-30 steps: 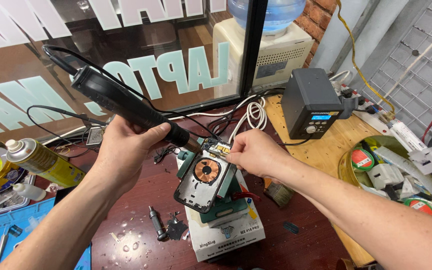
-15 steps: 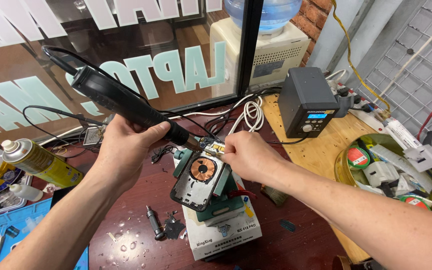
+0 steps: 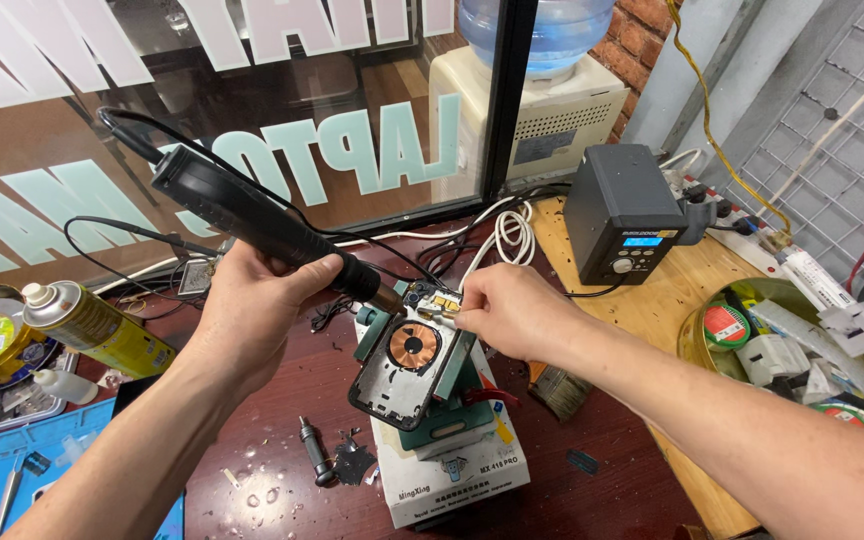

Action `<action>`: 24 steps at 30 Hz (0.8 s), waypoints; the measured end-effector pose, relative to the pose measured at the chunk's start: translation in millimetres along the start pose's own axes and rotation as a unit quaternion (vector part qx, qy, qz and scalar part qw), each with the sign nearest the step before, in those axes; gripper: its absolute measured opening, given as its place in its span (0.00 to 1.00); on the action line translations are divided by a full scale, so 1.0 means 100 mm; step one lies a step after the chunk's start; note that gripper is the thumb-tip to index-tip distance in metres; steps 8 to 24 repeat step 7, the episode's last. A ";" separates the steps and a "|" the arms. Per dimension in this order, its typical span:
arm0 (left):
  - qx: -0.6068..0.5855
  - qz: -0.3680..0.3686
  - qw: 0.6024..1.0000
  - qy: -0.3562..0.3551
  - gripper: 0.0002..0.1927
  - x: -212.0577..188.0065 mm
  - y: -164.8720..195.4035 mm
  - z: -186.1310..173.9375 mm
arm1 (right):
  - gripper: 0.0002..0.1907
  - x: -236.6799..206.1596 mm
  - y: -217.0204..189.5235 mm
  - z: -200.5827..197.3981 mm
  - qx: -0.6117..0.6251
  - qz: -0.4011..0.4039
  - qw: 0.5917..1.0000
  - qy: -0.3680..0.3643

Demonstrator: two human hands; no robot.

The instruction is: The person uses a soldering iron to heat and reflow solder on a small electronic component mounted on a phone chassis. They then use a brush to clean the area and continue adjusting the component with their fingers and a small tool.

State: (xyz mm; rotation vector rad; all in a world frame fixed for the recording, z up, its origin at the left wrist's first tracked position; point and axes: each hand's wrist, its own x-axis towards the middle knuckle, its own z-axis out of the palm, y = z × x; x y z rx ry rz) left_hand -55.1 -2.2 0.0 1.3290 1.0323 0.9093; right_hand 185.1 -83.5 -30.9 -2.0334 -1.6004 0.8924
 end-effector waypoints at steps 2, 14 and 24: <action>0.003 0.005 1.000 0.005 0.15 -0.01 0.00 -0.02 | 0.08 -0.11 -0.05 -0.04 -0.125 -0.089 0.985 0.076; 0.004 -0.008 1.000 0.013 0.15 0.01 -0.02 -0.02 | 0.10 -0.26 -0.23 -0.06 -0.148 -0.026 0.986 0.078; 0.004 -0.008 1.000 0.013 0.15 0.01 -0.02 -0.02 | 0.10 -0.26 -0.23 -0.06 -0.148 -0.026 0.986 0.078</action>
